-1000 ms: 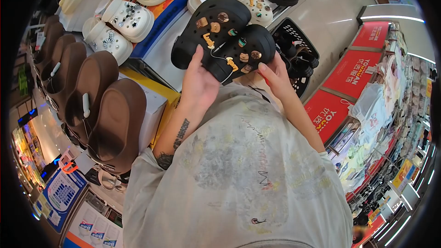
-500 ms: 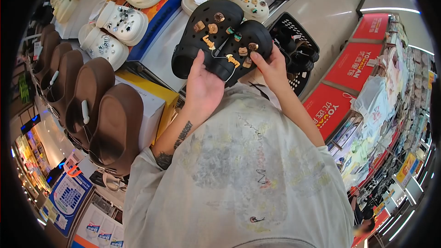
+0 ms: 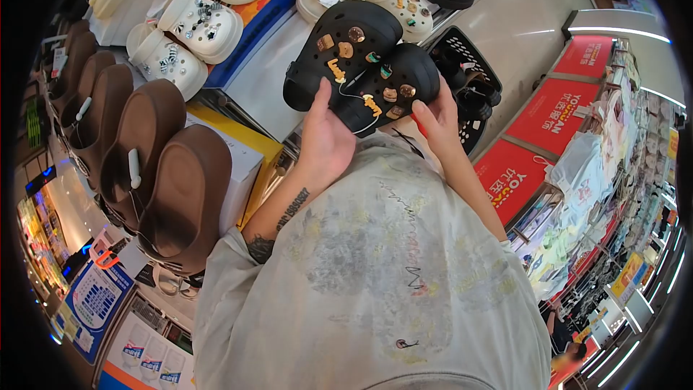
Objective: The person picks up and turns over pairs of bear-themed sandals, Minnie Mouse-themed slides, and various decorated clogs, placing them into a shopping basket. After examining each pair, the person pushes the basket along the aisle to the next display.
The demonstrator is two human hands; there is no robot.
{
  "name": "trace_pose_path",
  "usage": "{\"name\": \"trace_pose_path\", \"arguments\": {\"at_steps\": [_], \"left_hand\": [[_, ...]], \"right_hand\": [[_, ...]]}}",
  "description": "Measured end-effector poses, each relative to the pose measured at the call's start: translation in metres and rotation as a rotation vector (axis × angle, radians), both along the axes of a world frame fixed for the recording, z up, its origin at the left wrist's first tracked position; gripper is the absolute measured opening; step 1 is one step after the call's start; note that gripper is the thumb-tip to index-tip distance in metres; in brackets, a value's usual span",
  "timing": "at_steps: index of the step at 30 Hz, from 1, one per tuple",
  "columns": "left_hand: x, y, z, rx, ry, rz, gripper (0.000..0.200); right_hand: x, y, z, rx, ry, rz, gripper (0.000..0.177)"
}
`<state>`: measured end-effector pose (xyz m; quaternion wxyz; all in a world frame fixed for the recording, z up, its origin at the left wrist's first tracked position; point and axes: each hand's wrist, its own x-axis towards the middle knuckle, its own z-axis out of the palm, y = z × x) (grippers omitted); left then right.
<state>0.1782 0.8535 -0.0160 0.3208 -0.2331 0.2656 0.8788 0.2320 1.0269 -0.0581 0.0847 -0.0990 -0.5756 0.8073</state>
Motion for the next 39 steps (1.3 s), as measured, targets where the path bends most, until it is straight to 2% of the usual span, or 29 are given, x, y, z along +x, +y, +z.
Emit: {"name": "trace_pose_path", "arguments": {"at_steps": [6, 8, 12, 19, 25, 31, 34, 36, 37, 39], "left_hand": [[-0.007, -0.008, -0.011, -0.076, 0.046, 0.008, 0.049], [-0.009, -0.011, -0.008, -0.102, 0.009, -0.003, 0.050], [-0.016, -0.020, -0.001, -0.075, -0.007, -0.099, 0.051], [-0.019, -0.033, -0.013, -0.012, -0.089, -0.067, 0.046], [-0.012, -0.029, -0.008, -0.034, -0.005, -0.024, 0.043], [-0.009, -0.023, -0.008, -0.196, 0.195, -0.068, 0.048], [-0.005, -0.027, -0.013, -0.255, 0.339, -0.116, 0.046], [-0.002, -0.026, -0.016, -0.335, 0.434, 0.006, 0.033], [-0.001, -0.027, -0.018, -0.335, 0.435, 0.002, 0.033], [0.000, -0.033, -0.023, -0.491, 0.649, -0.103, 0.033]], "right_hand": [[0.003, 0.000, 0.017, 0.284, -0.033, 0.100, 0.067], [0.006, 0.001, 0.022, 0.518, 0.101, 0.146, 0.070], [0.010, 0.002, 0.028, 0.542, 0.187, 0.172, 0.071], [0.015, 0.000, 0.029, 0.564, 0.251, 0.233, 0.069], [0.022, 0.000, 0.015, 0.409, 0.151, 0.222, 0.067], [0.028, 0.007, 0.006, 0.249, 0.163, 0.212, 0.072], [0.026, 0.001, 0.016, 0.188, 0.160, 0.123, 0.076], [0.024, -0.001, 0.021, 0.158, 0.145, 0.129, 0.083], [0.025, -0.001, 0.019, 0.158, 0.145, 0.125, 0.083], [0.027, 0.002, 0.011, 0.198, 0.152, 0.165, 0.088]]}}
